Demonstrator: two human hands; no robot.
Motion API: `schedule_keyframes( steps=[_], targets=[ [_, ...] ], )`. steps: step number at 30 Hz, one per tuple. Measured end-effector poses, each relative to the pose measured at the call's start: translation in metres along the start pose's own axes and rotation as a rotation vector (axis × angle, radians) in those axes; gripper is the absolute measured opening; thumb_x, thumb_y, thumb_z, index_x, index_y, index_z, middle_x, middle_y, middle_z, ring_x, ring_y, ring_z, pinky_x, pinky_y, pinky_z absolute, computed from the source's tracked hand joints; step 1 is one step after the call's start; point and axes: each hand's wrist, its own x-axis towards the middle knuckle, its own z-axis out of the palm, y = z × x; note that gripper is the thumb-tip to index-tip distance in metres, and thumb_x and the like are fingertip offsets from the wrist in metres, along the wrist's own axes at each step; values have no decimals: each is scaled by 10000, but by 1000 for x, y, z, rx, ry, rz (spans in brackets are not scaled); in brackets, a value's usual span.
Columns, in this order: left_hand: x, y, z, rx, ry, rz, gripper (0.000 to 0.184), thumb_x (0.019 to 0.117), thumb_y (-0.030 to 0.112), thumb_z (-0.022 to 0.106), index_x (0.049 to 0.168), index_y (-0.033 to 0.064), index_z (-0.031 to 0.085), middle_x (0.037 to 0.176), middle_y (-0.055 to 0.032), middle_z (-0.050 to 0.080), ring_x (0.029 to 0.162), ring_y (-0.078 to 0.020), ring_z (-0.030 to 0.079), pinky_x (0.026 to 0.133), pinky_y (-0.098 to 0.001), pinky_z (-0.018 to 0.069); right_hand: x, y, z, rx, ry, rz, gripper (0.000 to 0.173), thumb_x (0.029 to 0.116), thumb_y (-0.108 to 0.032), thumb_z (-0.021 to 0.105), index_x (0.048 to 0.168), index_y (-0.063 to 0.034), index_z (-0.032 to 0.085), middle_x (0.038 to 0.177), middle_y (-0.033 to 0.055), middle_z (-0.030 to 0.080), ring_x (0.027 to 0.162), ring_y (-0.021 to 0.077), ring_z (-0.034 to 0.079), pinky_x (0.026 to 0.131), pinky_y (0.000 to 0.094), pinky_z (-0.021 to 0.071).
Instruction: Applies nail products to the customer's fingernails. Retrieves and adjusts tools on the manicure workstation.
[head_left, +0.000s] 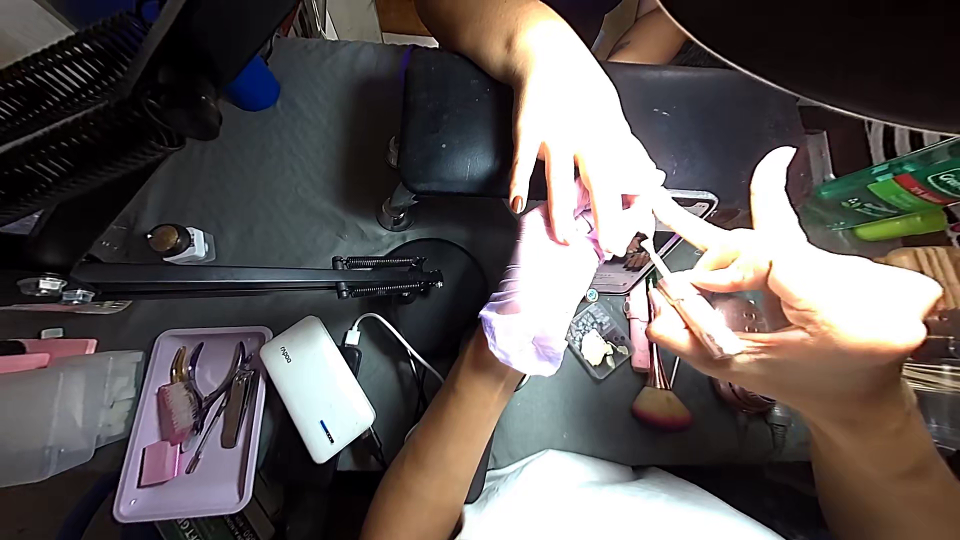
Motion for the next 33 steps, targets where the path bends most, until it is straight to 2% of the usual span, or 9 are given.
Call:
schedule_keyframes(
  steps=[3, 6, 9, 15, 20, 24, 28, 31, 33],
  targets=[
    [0, -1, -3, -75, -18, -17, 163, 1050, 96, 497, 1142, 139, 624, 890, 52, 632, 752, 36, 594, 648, -106, 489, 2, 5, -3, 132, 0, 10, 228, 867, -205, 724, 812, -75, 544, 956, 96, 751, 944, 146, 742, 907, 366, 609],
    [9, -5, 0, -250, -50, 11, 183, 1064, 106, 474, 1160, 145, 625, 963, 44, 668, 863, 17, 638, 752, -128, 524, 8, 7, -2, 171, 65, 45, 185, 818, -191, 749, 819, -103, 586, 898, -11, 718, 950, 87, 722, 968, 368, 598],
    [11, -5, 2, -325, -46, 3, 191, 1064, 103, 468, 1153, 148, 631, 960, 41, 673, 874, 2, 649, 765, -144, 534, 10, 5, 1, 90, 93, 23, 226, 831, -201, 751, 796, -45, 590, 851, 58, 706, 879, 80, 702, 970, 357, 560],
    [12, -8, 0, -337, -74, 27, 179, 1068, 108, 460, 1148, 157, 613, 978, 46, 666, 899, 11, 644, 777, -134, 531, 9, 2, 2, 45, 71, 15, 231, 873, -193, 726, 792, -39, 574, 952, 150, 763, 973, 155, 746, 941, 339, 577],
    [10, -1, 0, -127, -28, 9, 174, 1070, 130, 473, 1170, 160, 612, 926, 60, 648, 792, 45, 613, 674, -104, 508, 5, 9, -5, 198, -7, -3, 209, 845, -210, 728, 777, -83, 577, 946, 68, 760, 959, 124, 740, 952, 351, 594],
    [9, -1, -3, -36, -42, 10, 234, 1028, 53, 537, 1236, 136, 602, 1005, 36, 666, 864, 21, 638, 727, -127, 536, 11, 13, -4, 348, 37, 44, 193, 807, -200, 762, 798, -164, 573, 908, -89, 697, 940, 49, 703, 945, 338, 609],
    [10, -2, -6, -91, -75, 13, 207, 1050, 92, 510, 1227, 159, 596, 1009, 50, 662, 870, 37, 632, 728, -114, 527, 16, 10, 2, 274, 96, 37, 191, 806, -187, 764, 819, -111, 589, 932, -46, 714, 977, 44, 701, 1007, 337, 576],
    [7, -2, -7, -167, -93, 19, 215, 1065, 112, 483, 1240, 162, 598, 1053, 46, 671, 939, 29, 639, 788, -129, 532, 14, 9, 3, 239, 98, 28, 175, 818, -175, 753, 804, -71, 613, 911, -1, 730, 961, 66, 714, 1063, 393, 543],
    [8, -2, -7, -199, -96, 18, 197, 1058, 102, 489, 1209, 158, 603, 1024, 42, 663, 909, 24, 634, 756, -121, 526, 14, 8, 5, 239, 101, 20, 185, 818, -170, 753, 790, -65, 603, 883, 21, 730, 939, 89, 727, 1072, 431, 538]
  ],
)
